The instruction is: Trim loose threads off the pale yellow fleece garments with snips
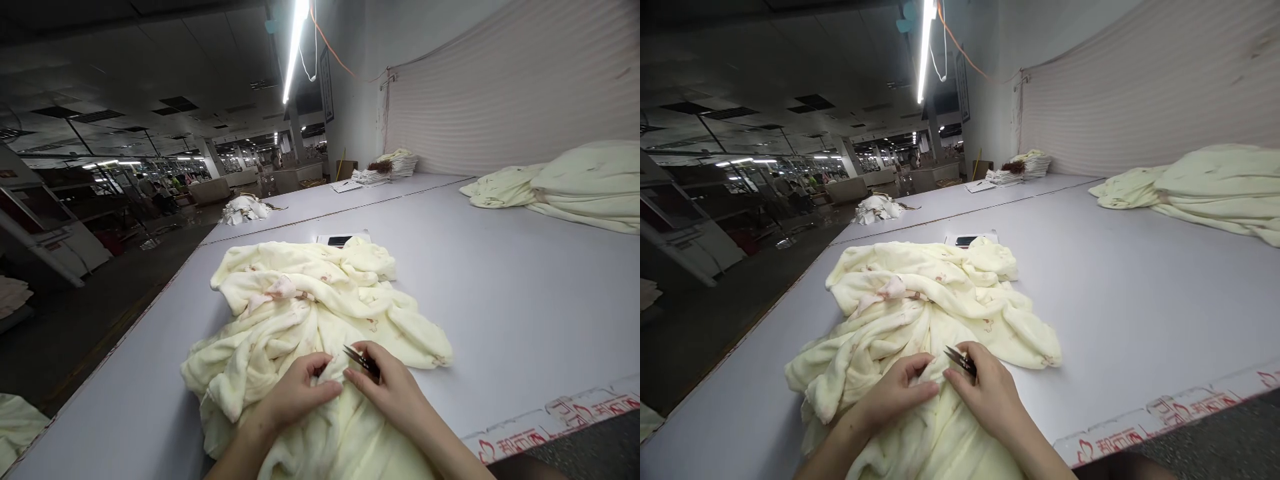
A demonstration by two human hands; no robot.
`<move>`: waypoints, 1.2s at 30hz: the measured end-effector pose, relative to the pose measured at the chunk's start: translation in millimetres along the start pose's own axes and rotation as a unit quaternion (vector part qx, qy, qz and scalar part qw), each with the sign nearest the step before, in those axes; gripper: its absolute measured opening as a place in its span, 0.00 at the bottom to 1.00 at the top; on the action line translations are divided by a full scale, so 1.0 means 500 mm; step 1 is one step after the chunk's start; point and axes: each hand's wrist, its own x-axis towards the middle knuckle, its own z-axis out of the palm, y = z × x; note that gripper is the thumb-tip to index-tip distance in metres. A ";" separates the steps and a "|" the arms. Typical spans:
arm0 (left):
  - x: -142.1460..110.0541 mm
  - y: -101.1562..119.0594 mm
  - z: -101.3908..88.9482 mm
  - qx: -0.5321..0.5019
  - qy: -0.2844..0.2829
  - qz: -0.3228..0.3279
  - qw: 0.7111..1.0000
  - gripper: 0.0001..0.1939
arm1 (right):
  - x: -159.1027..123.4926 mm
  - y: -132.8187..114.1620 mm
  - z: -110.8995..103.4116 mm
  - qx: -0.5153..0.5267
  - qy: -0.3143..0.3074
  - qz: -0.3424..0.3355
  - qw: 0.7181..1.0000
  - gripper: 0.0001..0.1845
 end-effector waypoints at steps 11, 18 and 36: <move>-0.031 -0.066 0.023 0.265 0.269 0.286 0.881 0.14 | -0.040 -0.026 -0.027 0.062 -0.064 -0.043 0.995 0.10; -0.031 -0.025 -0.017 0.004 0.242 0.154 0.958 0.08 | -0.039 -0.010 -0.012 0.031 0.019 -0.044 0.998 0.13; 0.021 0.022 -0.087 -0.067 0.110 0.103 0.986 0.06 | -0.113 0.064 -0.032 0.165 0.035 0.094 0.981 0.16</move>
